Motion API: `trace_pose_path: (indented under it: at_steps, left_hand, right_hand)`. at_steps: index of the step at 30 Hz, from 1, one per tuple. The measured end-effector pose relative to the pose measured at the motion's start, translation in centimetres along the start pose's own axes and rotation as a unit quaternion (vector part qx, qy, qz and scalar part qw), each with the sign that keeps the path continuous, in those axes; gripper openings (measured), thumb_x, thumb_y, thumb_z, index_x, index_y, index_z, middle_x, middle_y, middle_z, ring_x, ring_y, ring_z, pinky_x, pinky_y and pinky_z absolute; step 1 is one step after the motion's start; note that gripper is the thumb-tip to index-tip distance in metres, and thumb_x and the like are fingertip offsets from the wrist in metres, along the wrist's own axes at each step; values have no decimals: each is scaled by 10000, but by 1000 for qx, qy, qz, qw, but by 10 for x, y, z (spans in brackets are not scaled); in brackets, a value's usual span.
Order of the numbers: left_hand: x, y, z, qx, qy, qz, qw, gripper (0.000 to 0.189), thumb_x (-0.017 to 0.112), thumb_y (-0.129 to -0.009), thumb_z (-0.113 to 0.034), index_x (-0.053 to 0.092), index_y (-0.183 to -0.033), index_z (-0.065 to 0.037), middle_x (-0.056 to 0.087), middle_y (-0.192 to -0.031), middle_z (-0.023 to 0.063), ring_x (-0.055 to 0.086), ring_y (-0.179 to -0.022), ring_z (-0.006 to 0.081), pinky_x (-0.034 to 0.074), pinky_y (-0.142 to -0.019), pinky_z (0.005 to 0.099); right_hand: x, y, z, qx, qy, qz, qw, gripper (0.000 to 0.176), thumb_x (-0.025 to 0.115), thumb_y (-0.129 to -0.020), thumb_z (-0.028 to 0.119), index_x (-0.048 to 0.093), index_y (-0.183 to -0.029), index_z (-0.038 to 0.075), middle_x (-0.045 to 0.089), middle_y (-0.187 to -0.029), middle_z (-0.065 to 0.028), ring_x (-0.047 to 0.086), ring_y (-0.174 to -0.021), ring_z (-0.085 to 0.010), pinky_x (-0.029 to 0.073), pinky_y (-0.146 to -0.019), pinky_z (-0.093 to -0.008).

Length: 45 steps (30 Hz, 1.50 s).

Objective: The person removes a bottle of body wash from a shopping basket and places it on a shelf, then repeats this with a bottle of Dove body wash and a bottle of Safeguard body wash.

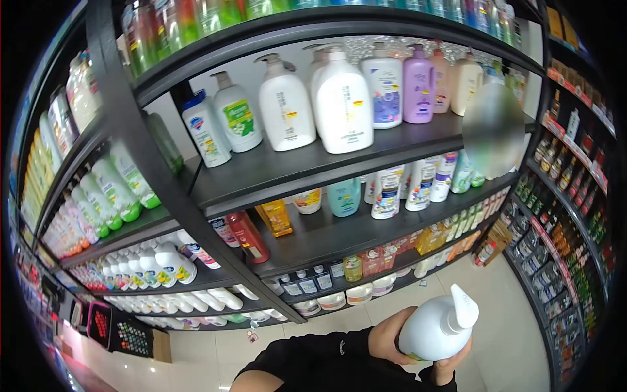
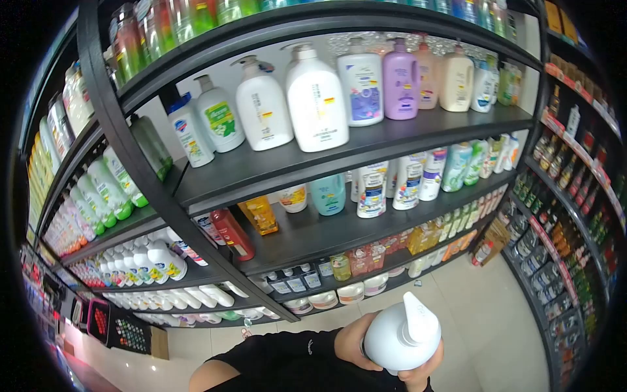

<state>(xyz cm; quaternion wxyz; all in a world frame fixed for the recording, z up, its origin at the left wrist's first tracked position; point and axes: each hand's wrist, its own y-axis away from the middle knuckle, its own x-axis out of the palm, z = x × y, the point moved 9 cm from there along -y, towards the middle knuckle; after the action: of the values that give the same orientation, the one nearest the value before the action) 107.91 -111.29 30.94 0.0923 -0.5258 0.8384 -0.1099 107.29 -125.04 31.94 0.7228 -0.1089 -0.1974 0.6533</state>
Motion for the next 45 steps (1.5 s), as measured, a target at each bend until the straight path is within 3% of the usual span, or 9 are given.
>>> trace_pose_path:
  at_steps: [9,10,14,17,19,23,27,34,45]
  left_hand:
    - [-102,27,-51,77,-98,-154,980,907,809,-531,-196,303,-1253,16,430,-1195,158,445,-1107,256,338,-926,354]
    - [-110,31,-73,165,-199,-171,951,909,808,-528,-197,303,-1252,20,425,-1196,163,424,-1125,277,323,-936,361]
    - [-159,36,-98,97,-207,-134,964,887,802,-536,-201,313,-1239,29,417,-1182,166,393,-1140,298,297,-952,358]
    - [-192,43,-143,154,-245,-200,936,922,817,-515,-206,302,-1242,32,424,-1177,155,428,-1107,260,330,-928,350]
    - [-217,58,-156,165,-255,-281,911,940,829,-499,-215,298,-1234,37,434,-1170,150,455,-1079,248,351,-910,350]
    - [-266,62,-179,165,-244,-338,894,922,825,-519,-212,277,-1223,22,443,-1164,141,465,-1077,220,380,-899,344]
    - [-292,63,-210,213,-209,-397,868,822,789,-583,-218,299,-1205,4,462,-1135,123,483,-1053,202,402,-881,327]
    - [-326,62,-232,235,-230,-453,829,669,735,-639,-158,350,-1159,14,507,-1075,116,523,-988,186,421,-854,313]
    - [-360,57,-228,212,-215,-481,824,553,695,-688,-118,380,-1123,16,540,-1040,115,550,-938,176,445,-817,302]
  right_hand:
    - [128,-50,7,16,-138,241,961,1034,732,-505,585,360,-1177,-107,507,-1128,-201,544,-998,-274,426,-868,-375]
    - [143,-53,6,-4,-190,259,947,1026,749,-505,554,355,-1184,-106,506,-1127,-193,539,-1004,-264,419,-873,-375]
    - [206,-74,32,-91,-170,382,904,999,773,-506,514,361,-1182,-96,488,-1137,-180,512,-1030,-253,391,-889,-370]
    - [253,-90,53,-109,-227,425,870,968,781,-518,480,361,-1193,-72,482,-1144,-158,496,-1041,-236,384,-889,-353]
    - [285,-102,73,-195,-109,459,860,921,786,-545,430,359,-1208,-47,481,-1141,-133,482,-1042,-215,380,-889,-343]
    - [346,-126,99,-68,-256,488,832,716,729,-675,313,378,-1192,-37,494,-1113,-110,480,-1020,-169,387,-872,-318]
    - [394,-146,117,-61,-287,518,803,523,669,-743,309,472,-1079,-39,554,-993,-86,521,-915,-122,423,-792,-269]
    - [448,-165,126,-38,-297,569,766,436,574,-821,331,491,-1057,-26,563,-951,-59,530,-860,-91,431,-747,-236]
    - [491,-178,102,68,-355,589,723,448,631,-770,371,547,-998,-6,594,-911,-76,574,-809,-115,450,-707,-246]
